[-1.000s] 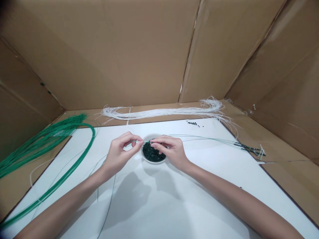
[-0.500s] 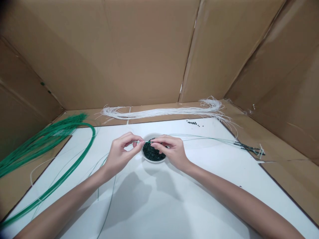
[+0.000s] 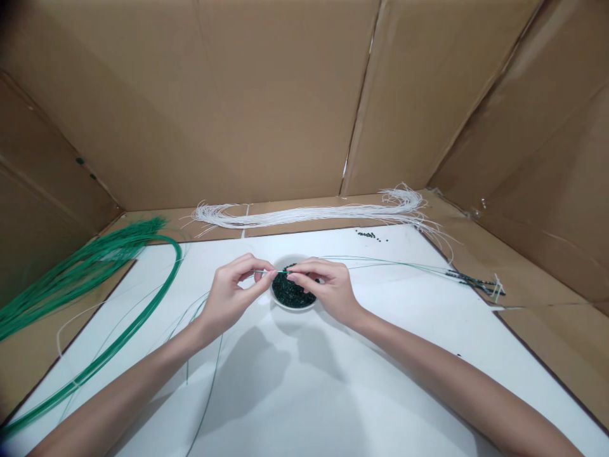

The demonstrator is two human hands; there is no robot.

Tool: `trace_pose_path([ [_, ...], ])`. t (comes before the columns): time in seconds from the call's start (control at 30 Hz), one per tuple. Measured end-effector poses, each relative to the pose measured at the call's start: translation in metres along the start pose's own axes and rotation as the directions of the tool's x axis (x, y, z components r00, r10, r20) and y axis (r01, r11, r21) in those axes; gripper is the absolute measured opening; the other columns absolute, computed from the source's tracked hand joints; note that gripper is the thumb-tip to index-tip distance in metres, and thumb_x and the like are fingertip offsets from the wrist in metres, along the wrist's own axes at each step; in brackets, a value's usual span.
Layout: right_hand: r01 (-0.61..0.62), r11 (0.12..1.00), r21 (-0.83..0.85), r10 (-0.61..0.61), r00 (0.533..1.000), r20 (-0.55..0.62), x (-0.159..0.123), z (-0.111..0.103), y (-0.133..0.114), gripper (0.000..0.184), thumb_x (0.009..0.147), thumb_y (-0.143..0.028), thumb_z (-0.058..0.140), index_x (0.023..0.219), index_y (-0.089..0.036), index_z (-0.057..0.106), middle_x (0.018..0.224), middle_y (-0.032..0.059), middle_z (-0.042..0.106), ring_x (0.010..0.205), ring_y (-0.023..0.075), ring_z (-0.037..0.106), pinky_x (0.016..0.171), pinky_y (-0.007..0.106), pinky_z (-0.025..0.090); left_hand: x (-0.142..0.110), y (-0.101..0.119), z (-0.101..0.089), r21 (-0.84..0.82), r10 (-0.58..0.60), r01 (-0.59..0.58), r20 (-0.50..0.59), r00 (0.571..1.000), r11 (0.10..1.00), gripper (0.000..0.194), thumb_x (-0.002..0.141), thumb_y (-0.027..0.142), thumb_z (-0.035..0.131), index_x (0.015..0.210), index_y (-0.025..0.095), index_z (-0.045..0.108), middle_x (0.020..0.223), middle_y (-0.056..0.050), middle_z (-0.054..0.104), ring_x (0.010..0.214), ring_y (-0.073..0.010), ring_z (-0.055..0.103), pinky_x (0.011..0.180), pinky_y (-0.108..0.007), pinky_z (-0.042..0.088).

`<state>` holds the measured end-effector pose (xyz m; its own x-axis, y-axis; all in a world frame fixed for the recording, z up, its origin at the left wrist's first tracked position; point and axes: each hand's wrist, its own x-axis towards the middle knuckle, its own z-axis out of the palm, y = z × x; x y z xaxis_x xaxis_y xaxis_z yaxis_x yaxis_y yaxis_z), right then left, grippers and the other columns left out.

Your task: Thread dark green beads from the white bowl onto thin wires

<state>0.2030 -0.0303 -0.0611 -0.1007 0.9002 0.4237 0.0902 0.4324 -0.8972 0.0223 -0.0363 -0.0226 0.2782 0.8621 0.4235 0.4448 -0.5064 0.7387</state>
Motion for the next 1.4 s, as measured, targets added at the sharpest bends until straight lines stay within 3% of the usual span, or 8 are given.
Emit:
trace_pose_path([
  [0.17,0.004,0.999,-0.036,-0.004,1.000,0.015,0.001,-0.001,-0.001,0.009,0.070,-0.026,0.066,0.076,-0.020,0.071,0.074,0.0048,0.067,0.056,0.0111,0.056,0.044,0.022,0.048,-0.001,0.000,0.001,0.014,0.013,-0.013,0.024,1.000,1.000,0.013,0.079,0.024,0.052,0.074,0.018,0.063,0.064,0.000,0.052,0.062,-0.0106,0.049,0.063,-0.021,0.040],
  [0.4,-0.026,0.999,-0.044,0.032,0.991,0.133,0.001,-0.001,-0.004,0.013,0.073,-0.029,0.062,0.076,-0.019,0.071,0.072,0.0043,0.065,0.055,0.0099,0.055,0.045,0.021,0.049,-0.001,-0.003,0.003,0.071,0.082,-0.085,0.044,0.996,0.994,0.013,0.079,0.025,0.052,0.077,0.018,0.063,0.061,0.000,0.051,0.062,-0.0114,0.050,0.061,-0.021,0.040],
  [0.73,-0.066,0.997,0.045,0.062,0.993,0.097,0.001,0.002,-0.011,0.013,0.071,-0.029,0.064,0.072,-0.019,0.072,0.071,0.0047,0.066,0.054,0.0101,0.055,0.042,0.020,0.049,-0.003,0.002,0.002,0.050,0.095,-0.095,0.003,0.995,0.994,0.012,0.079,0.024,0.053,0.076,0.018,0.064,0.061,0.000,0.052,0.061,-0.0104,0.049,0.060,-0.021,0.040],
  [1.2,-0.115,0.985,0.132,0.101,0.989,0.110,0.003,0.001,-0.015,0.014,0.071,-0.027,0.063,0.064,-0.017,0.071,0.065,0.0038,0.065,0.047,0.0075,0.052,0.041,0.018,0.047,-0.004,-0.003,0.006,0.052,0.289,-0.287,-0.055,0.956,0.957,0.009,0.079,0.019,0.055,0.079,0.017,0.063,0.062,0.000,0.055,0.059,-0.0091,0.048,0.060,-0.021,0.041],
  [1.4,-0.110,0.980,0.166,0.092,0.989,0.117,0.001,0.002,-0.015,0.011,0.071,-0.022,0.063,0.065,-0.018,0.071,0.064,0.0025,0.065,0.047,0.0067,0.052,0.042,0.017,0.047,-0.005,-0.003,0.007,0.047,0.289,-0.287,-0.062,0.955,0.957,0.007,0.078,0.016,0.055,0.080,0.016,0.062,0.063,0.000,0.054,0.060,-0.0083,0.048,0.060,-0.020,0.040],
])
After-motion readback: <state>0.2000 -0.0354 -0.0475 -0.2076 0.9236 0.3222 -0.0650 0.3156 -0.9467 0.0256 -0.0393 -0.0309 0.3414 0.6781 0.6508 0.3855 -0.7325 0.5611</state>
